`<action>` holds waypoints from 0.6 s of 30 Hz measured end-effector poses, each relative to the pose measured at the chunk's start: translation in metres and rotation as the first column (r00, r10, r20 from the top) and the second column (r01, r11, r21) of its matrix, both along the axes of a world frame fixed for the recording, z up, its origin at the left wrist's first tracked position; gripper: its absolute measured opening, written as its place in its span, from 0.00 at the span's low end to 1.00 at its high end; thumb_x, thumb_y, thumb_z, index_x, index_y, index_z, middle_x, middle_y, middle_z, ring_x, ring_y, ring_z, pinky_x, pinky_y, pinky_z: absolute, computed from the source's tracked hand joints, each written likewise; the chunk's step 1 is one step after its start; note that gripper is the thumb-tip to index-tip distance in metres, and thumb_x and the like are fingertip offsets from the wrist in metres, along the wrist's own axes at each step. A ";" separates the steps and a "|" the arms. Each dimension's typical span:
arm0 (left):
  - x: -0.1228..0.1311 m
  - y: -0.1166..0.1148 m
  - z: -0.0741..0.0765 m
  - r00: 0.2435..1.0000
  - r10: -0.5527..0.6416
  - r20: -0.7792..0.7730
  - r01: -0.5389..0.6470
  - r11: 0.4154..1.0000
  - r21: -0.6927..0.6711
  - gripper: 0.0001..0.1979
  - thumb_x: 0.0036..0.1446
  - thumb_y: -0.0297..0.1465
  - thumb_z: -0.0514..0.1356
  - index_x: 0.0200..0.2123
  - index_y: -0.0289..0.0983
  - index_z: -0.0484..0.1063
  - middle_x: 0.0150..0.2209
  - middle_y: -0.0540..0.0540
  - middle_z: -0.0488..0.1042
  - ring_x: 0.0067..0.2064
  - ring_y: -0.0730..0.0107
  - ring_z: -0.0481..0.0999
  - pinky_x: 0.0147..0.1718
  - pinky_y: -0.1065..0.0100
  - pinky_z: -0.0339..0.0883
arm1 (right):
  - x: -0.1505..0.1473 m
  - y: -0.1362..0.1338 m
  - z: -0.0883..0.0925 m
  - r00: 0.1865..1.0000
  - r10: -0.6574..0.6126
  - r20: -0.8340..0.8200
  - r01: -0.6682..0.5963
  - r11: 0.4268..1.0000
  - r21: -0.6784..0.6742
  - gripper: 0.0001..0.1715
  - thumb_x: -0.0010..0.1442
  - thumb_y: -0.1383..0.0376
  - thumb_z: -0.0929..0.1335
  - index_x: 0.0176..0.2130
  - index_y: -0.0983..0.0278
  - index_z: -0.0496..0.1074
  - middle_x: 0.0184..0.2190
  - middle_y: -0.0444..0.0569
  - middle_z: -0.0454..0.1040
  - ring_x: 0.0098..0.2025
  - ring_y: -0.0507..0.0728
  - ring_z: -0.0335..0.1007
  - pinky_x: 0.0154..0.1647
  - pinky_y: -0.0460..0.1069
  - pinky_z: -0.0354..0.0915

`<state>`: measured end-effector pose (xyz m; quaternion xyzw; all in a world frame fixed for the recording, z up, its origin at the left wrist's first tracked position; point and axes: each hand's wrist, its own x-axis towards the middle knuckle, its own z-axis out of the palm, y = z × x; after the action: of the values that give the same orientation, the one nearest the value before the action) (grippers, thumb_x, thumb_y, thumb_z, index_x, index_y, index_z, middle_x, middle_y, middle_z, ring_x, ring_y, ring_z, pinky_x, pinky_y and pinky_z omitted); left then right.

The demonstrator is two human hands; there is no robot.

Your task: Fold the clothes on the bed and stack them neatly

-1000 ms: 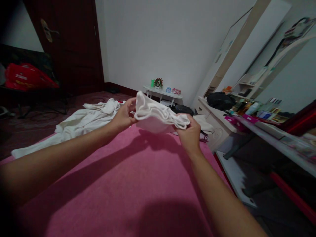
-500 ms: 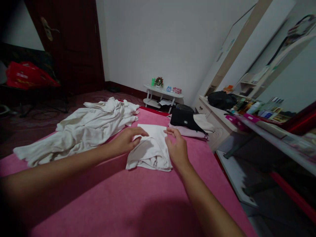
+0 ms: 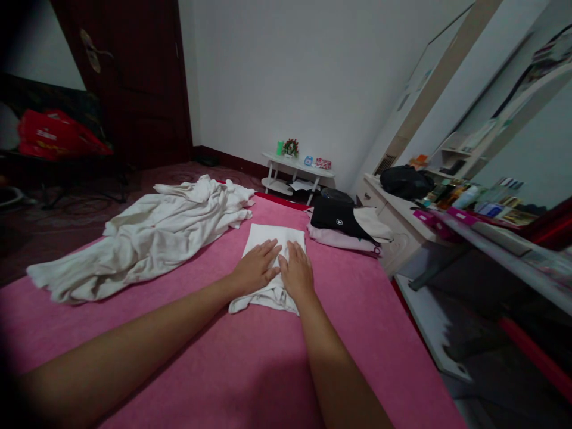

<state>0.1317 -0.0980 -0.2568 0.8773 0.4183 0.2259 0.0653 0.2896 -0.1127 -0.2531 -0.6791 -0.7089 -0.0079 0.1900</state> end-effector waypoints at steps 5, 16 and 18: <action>-0.018 -0.006 0.014 0.936 0.347 0.062 -0.346 0.938 -0.025 0.25 0.61 0.42 0.52 0.57 0.36 0.62 0.56 0.34 0.66 0.56 0.51 0.66 0.52 0.57 0.61 | -0.002 -0.014 0.009 0.955 -0.298 -0.005 0.297 0.951 0.086 0.37 0.64 0.48 0.57 0.62 0.69 0.57 0.56 0.65 0.65 0.58 0.70 0.58 0.57 0.62 0.53; -0.011 -0.020 0.035 0.981 0.194 -0.001 -0.191 0.962 -0.197 0.16 0.57 0.35 0.56 0.49 0.40 0.69 0.42 0.42 0.73 0.43 0.59 0.74 0.40 0.64 0.65 | 0.006 -0.011 0.011 0.968 -0.232 -0.091 0.235 0.971 0.030 0.35 0.62 0.50 0.60 0.61 0.67 0.58 0.54 0.61 0.68 0.56 0.65 0.63 0.55 0.54 0.57; -0.001 -0.034 0.035 0.995 0.075 0.062 -0.066 0.989 -0.131 0.13 0.58 0.33 0.54 0.46 0.39 0.70 0.42 0.41 0.70 0.40 0.61 0.73 0.39 0.65 0.65 | 0.014 -0.006 0.015 0.959 -0.173 -0.223 0.174 0.985 -0.014 0.36 0.63 0.48 0.59 0.61 0.67 0.57 0.57 0.60 0.66 0.58 0.63 0.62 0.56 0.54 0.57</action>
<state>0.1310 -0.1324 -0.2222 0.8479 0.4603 0.2297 0.1279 0.3035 -0.1189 -0.2385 -0.7346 -0.6209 0.0496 0.2690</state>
